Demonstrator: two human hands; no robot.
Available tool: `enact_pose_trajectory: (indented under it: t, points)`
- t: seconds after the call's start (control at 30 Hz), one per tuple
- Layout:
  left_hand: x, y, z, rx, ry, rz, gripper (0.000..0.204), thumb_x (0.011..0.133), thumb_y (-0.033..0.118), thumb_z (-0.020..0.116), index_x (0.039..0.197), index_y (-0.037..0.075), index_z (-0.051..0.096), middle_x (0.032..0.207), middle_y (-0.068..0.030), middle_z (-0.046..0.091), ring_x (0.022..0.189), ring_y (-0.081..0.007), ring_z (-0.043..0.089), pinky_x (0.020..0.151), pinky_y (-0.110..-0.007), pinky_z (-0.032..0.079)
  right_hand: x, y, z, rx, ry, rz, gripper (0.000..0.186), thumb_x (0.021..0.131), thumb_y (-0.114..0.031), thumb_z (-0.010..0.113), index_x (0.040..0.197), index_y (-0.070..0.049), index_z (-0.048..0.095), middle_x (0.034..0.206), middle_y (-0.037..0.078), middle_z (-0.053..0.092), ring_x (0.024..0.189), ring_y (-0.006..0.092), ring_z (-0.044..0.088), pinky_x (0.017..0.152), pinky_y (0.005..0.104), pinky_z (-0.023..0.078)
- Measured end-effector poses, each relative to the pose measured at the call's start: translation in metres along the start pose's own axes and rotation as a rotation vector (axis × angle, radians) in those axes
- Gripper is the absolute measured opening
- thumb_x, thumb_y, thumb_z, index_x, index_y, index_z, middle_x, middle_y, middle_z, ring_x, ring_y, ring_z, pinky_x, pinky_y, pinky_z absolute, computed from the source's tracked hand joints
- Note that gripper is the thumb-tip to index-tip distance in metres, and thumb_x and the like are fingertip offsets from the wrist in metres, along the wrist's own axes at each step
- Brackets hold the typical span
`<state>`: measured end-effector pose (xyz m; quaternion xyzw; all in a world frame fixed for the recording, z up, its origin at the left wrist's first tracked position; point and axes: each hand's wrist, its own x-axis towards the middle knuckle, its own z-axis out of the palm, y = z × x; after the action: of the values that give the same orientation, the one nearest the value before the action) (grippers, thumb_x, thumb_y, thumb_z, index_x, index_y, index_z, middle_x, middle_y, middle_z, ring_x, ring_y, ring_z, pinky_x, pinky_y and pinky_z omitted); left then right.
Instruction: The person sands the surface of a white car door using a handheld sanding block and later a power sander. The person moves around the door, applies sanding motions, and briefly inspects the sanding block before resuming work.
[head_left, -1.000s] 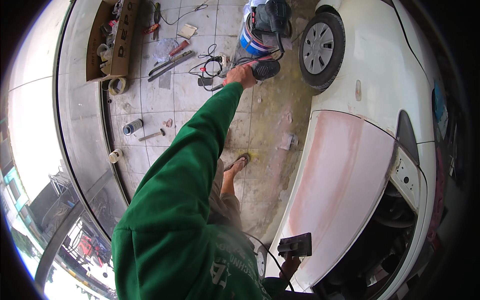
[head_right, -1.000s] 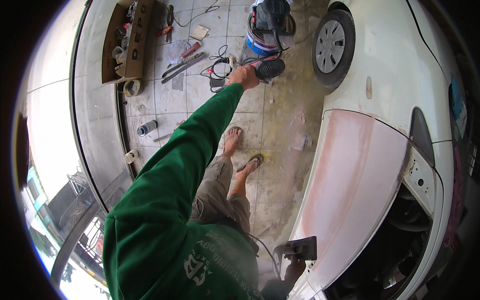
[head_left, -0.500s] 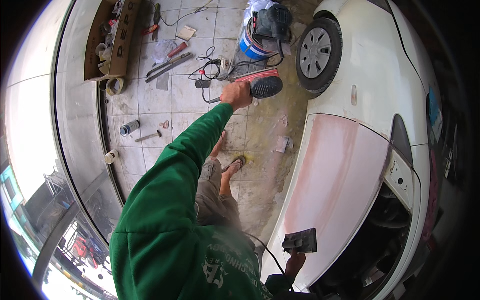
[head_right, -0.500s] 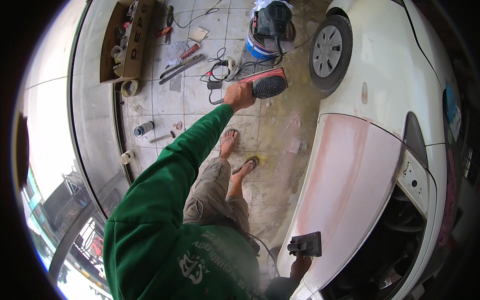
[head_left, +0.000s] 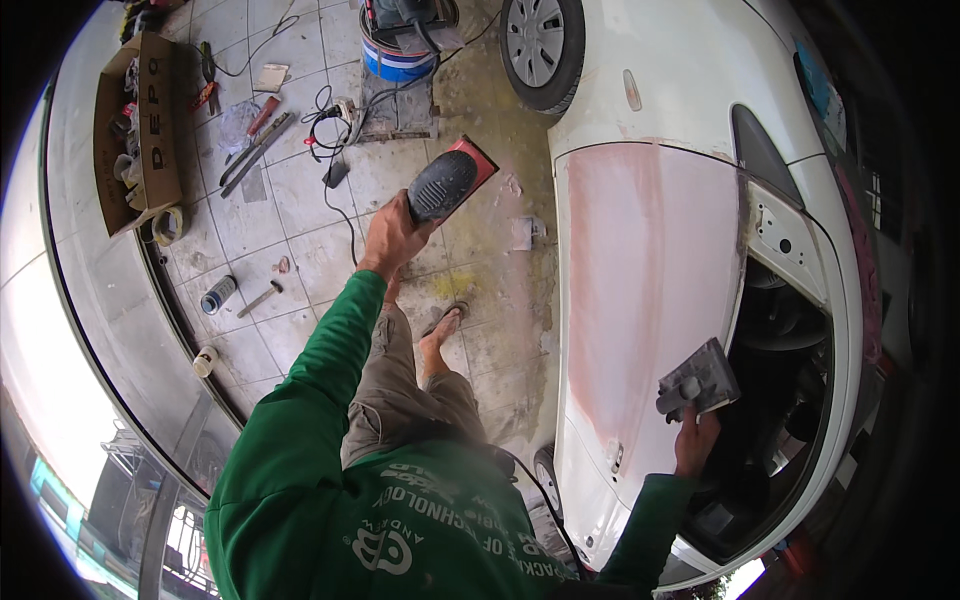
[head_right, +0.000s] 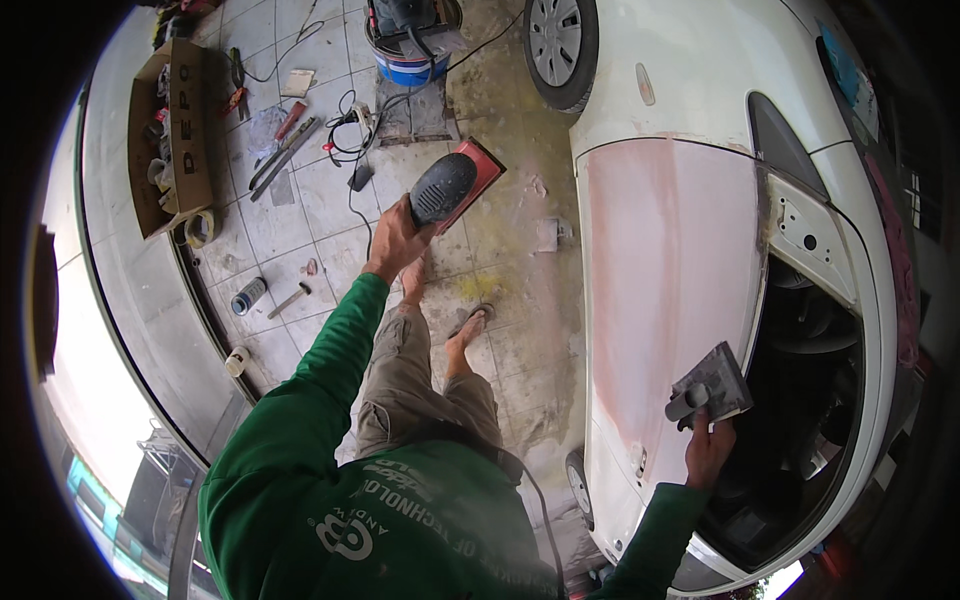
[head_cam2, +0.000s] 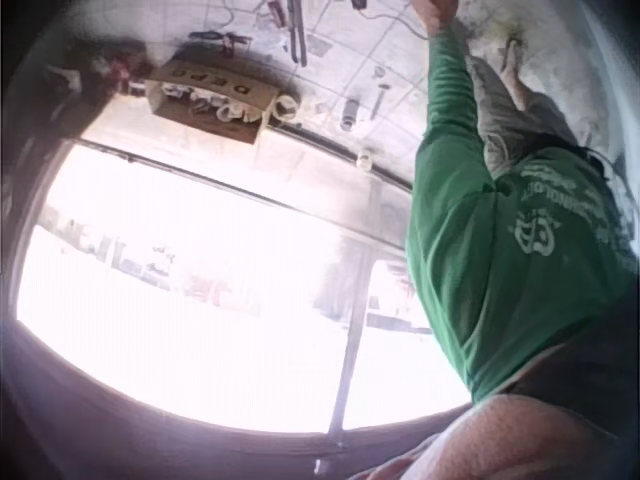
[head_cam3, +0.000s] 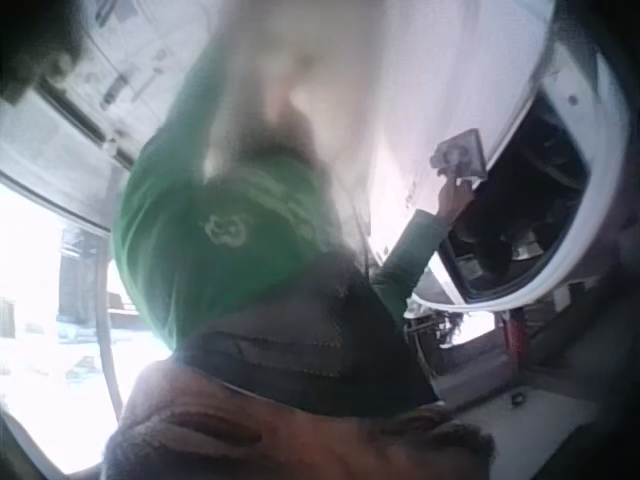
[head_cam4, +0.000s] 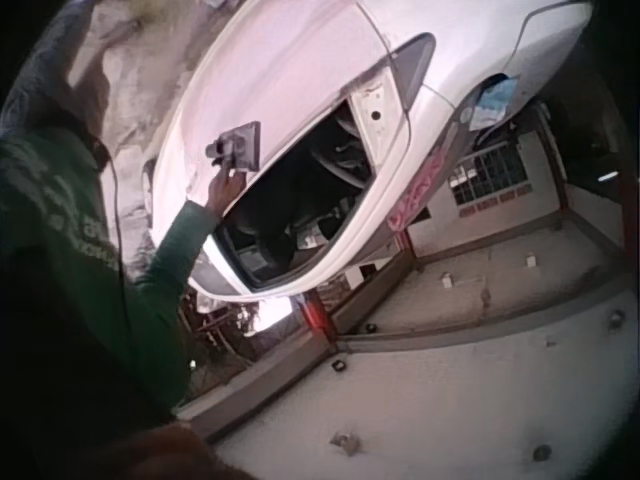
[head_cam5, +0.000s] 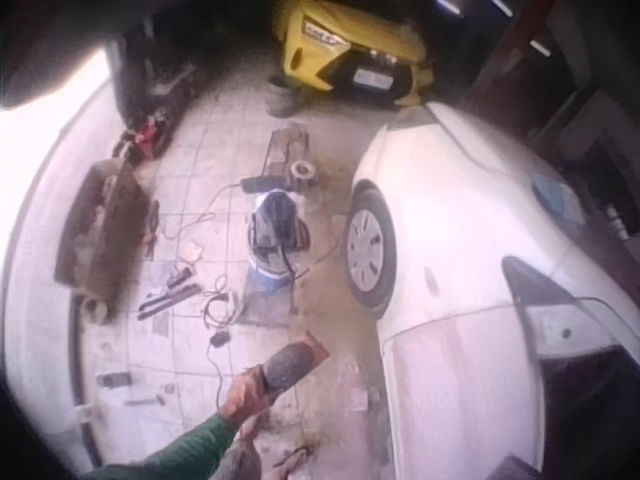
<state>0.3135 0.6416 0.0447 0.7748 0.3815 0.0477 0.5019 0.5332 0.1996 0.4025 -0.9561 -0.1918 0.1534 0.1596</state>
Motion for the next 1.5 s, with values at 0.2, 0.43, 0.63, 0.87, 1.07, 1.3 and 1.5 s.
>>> enact_pose_trajectory:
  t: [0.2, 0.43, 0.63, 0.87, 1.07, 1.3, 1.5]
  points:
    - [-0.052, 0.082, 0.037, -0.462, -0.071, -0.134, 0.090, 0.075, 0.011, 0.072, 0.156, 0.009, 0.033, 0.120, -0.0266, 0.069, 0.113, -0.0411, 0.068, 0.095, -0.041, 0.053, 0.144, 0.010, -0.037, -0.256, -0.100, -0.299, 0.052, 0.104, -0.029, 0.046, 0.145, 0.002, 0.052, 0.158, 0.026, 0.036, 0.150, 0.0403, 0.028, 0.122, 0.0492, 0.024]
    - [-0.100, 0.105, 0.128, -0.826, -0.085, -0.045, 0.082, 0.076, 0.004, 0.073, 0.149, 0.009, 0.037, 0.120, -0.0167, 0.065, 0.103, -0.0293, 0.069, 0.087, -0.040, 0.056, 0.228, 0.043, 0.003, -0.497, -0.138, -0.617, 0.062, 0.101, -0.028, 0.048, 0.154, 0.002, 0.038, 0.167, 0.028, 0.014, 0.156, 0.0422, 0.011, 0.124, 0.0486, 0.017]
    - [-0.177, 0.152, 0.216, -1.267, -0.104, -0.323, 0.082, 0.081, -0.003, 0.068, 0.152, 0.012, 0.029, 0.115, -0.0111, 0.063, 0.095, -0.0231, 0.068, 0.070, -0.039, 0.061, 0.247, 0.072, 0.021, -0.411, -0.064, -0.787, 0.054, 0.103, -0.028, 0.047, 0.149, 0.001, 0.047, 0.166, 0.022, 0.024, 0.157, 0.0397, 0.006, 0.125, 0.0466, 0.018]
    - [-0.204, 0.165, 0.345, -1.523, -0.075, -0.492, 0.067, 0.080, -0.008, 0.061, 0.140, 0.011, 0.038, 0.102, -0.0124, 0.067, 0.078, -0.0237, 0.069, 0.062, -0.038, 0.057, 0.252, 0.076, 0.017, -0.272, -0.067, -0.810, 0.052, 0.104, -0.029, 0.045, 0.146, 0.001, 0.052, 0.165, 0.022, 0.027, 0.158, 0.0389, 0.006, 0.126, 0.0457, 0.015]
    - [-0.195, 0.158, 0.396, -1.614, -0.110, -0.424, 0.068, 0.081, -0.009, 0.062, 0.140, 0.012, 0.035, 0.093, -0.0080, 0.063, 0.067, -0.0195, 0.066, 0.056, -0.035, 0.054, 0.255, 0.087, 0.019, -0.314, -0.072, -0.771, 0.060, 0.105, -0.030, 0.044, 0.156, 0.002, 0.036, 0.169, 0.025, 0.009, 0.158, 0.0379, 0.007, 0.126, 0.0451, 0.013]
    - [-0.184, 0.166, 0.408, -1.564, -0.010, -0.507, 0.062, 0.084, -0.010, 0.065, 0.136, 0.010, 0.038, 0.090, -0.0058, 0.062, 0.057, -0.0144, 0.059, 0.047, -0.030, 0.050, 0.250, 0.087, 0.021, -0.331, -0.059, -0.684, 0.065, 0.106, -0.033, 0.044, 0.160, -0.001, 0.028, 0.170, 0.023, 0.007, 0.158, 0.0391, 0.005, 0.126, 0.0502, 0.013]
    - [-0.130, 0.151, 0.401, -1.499, 0.020, -0.486, 0.058, 0.084, -0.009, 0.066, 0.132, 0.007, 0.038, 0.086, -0.0062, 0.061, 0.053, -0.0140, 0.058, 0.045, -0.031, 0.050, 0.244, 0.086, 0.021, -0.204, -0.085, -0.652, 0.066, 0.106, -0.030, 0.045, 0.157, 0.007, 0.027, 0.169, 0.025, 0.010, 0.157, 0.0363, 0.011, 0.125, 0.0448, 0.016]
